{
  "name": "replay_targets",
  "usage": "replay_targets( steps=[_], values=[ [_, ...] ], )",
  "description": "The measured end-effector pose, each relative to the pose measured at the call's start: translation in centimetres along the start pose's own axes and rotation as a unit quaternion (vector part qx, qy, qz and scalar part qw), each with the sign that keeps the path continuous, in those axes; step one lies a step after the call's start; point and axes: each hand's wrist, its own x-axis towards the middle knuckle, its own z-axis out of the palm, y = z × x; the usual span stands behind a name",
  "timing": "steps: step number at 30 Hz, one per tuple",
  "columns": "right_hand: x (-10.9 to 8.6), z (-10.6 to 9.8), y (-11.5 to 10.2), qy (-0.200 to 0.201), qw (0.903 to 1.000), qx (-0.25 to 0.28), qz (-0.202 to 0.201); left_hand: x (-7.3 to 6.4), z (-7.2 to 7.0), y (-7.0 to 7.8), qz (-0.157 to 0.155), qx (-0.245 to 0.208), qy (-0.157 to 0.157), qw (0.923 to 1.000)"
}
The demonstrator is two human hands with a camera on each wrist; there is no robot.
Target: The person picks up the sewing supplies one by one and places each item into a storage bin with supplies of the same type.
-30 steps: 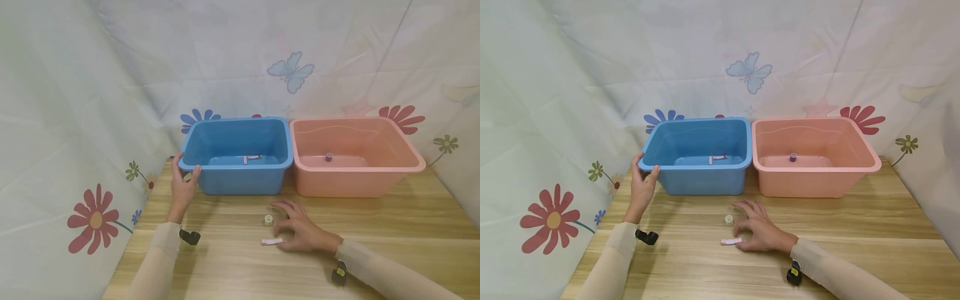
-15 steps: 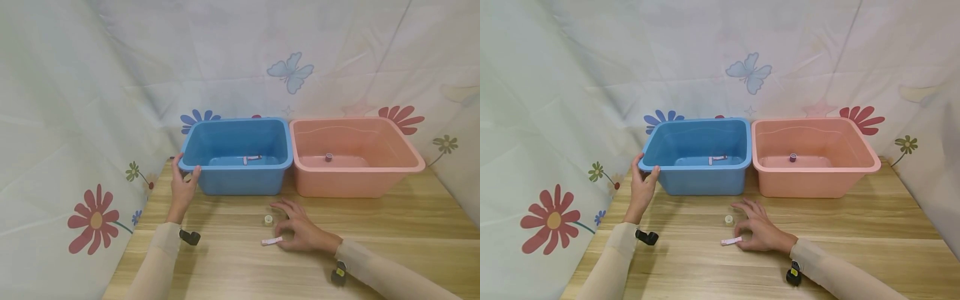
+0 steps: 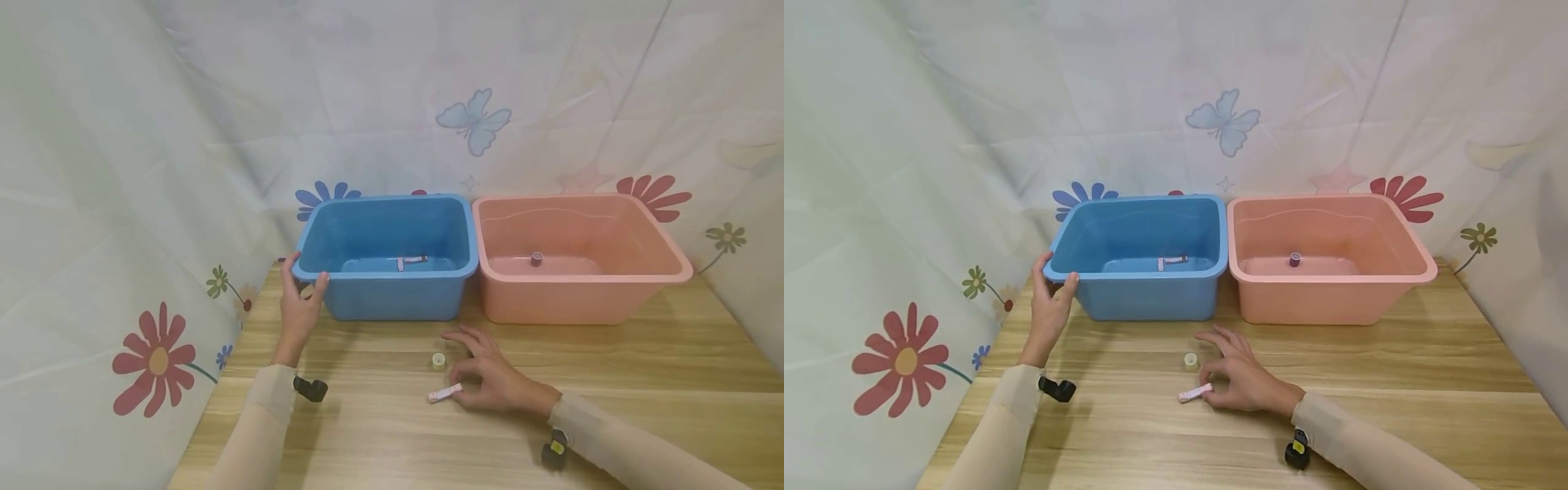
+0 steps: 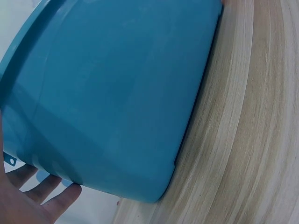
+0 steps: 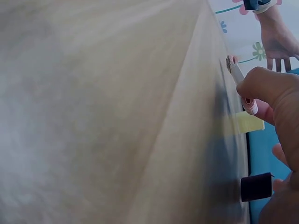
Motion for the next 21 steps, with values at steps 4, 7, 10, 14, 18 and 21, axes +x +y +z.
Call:
replay_targets(
  steps=[4,7,10,14,18,21],
  values=[
    [0.1,-0.5,-0.2,0.002,0.9999,0.011,0.01,0.0,0.0,-0.1,0.0,-0.001,0.0,1.0],
    [0.2,-0.9,-0.4,0.006,0.9997,0.018,0.017,0.1,0.0,-0.6,0.003,0.0,0.002,1.0],
    [0.3,-1.2,-0.4,0.006,0.9995,0.023,0.023,0.1,0.0,-0.6,-0.001,0.002,0.002,1.0],
    [0.3,-1.4,-0.4,0.007,0.9991,0.03,0.027,0.1,0.0,-0.5,-0.011,-0.003,-0.003,0.9999],
    [0.3,-1.4,-0.4,0.011,0.999,0.037,0.023,0.1,0.0,-0.3,-0.016,-0.005,-0.008,0.9998],
    [0.3,-1.4,-0.4,0.013,0.999,0.037,0.022,0.2,0.0,-0.3,-0.019,-0.002,-0.008,0.9998]
  ],
)
